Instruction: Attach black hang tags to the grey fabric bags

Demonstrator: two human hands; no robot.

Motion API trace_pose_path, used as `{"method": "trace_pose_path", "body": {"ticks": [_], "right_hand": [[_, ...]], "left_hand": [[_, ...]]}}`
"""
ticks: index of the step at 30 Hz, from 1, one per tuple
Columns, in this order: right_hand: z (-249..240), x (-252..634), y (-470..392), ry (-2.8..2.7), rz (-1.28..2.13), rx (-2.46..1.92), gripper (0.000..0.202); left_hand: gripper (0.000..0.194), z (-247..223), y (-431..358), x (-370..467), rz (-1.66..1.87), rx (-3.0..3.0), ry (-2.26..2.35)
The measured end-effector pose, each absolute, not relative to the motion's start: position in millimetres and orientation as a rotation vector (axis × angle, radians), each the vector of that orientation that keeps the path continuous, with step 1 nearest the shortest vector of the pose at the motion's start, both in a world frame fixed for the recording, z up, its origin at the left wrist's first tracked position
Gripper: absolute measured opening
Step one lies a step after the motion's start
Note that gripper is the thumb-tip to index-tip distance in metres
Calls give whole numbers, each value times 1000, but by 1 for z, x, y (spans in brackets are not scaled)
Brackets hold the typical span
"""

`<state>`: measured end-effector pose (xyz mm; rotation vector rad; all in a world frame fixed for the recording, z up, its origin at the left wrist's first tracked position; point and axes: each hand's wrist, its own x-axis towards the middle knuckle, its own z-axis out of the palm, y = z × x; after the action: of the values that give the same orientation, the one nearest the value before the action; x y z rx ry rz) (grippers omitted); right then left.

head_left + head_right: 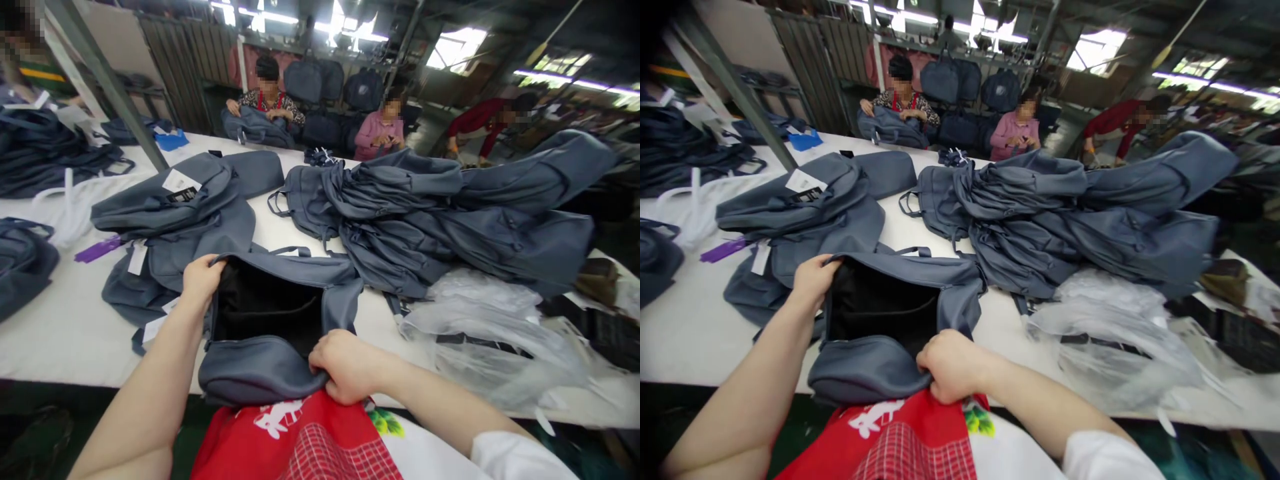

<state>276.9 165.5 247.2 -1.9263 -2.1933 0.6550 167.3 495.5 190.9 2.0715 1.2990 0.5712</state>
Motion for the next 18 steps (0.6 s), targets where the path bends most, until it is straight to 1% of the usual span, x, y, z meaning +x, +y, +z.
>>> {"method": "trace_pose_path", "body": {"ticks": [3, 5, 6, 7, 9, 10, 11, 12, 15, 16, 18], "right_hand": [[250, 292, 178, -2157, 825, -1831, 22], [244, 299, 197, -2062, 879, -1798, 36], [240, 301, 208, -1992, 829, -1834, 40], [235, 302, 220, -1926, 742, -1894, 39], [224, 300, 243, -1860, 560, -2025, 31], [219, 297, 252, -1867, 521, -2089, 31], [213, 293, 260, -1902, 557, -2145, 35], [208, 288, 265, -1963, 666, -2186, 38], [193, 271, 270, -2170, 1140, -2173, 38], [188, 265, 268, -2209, 1220, -2154, 36], [183, 259, 261, -2214, 1170, -2174, 34]], "left_hand": [[38, 189, 486, 174, 520, 2105, 1251], [38, 188, 476, 174, 452, 2129, 1227], [38, 188, 472, 172, 424, 2138, 1220], [38, 189, 468, 170, 404, 2148, 1214], [37, 191, 465, 165, 379, 2171, 1203], [37, 192, 464, 161, 370, 2183, 1203], [38, 193, 464, 158, 364, 2193, 1217], [39, 193, 464, 155, 370, 2199, 1246], [43, 186, 470, 145, 488, 2105, 1410], [43, 181, 473, 142, 548, 2033, 1480], [42, 170, 478, 138, 674, 1972, 1560]]}}
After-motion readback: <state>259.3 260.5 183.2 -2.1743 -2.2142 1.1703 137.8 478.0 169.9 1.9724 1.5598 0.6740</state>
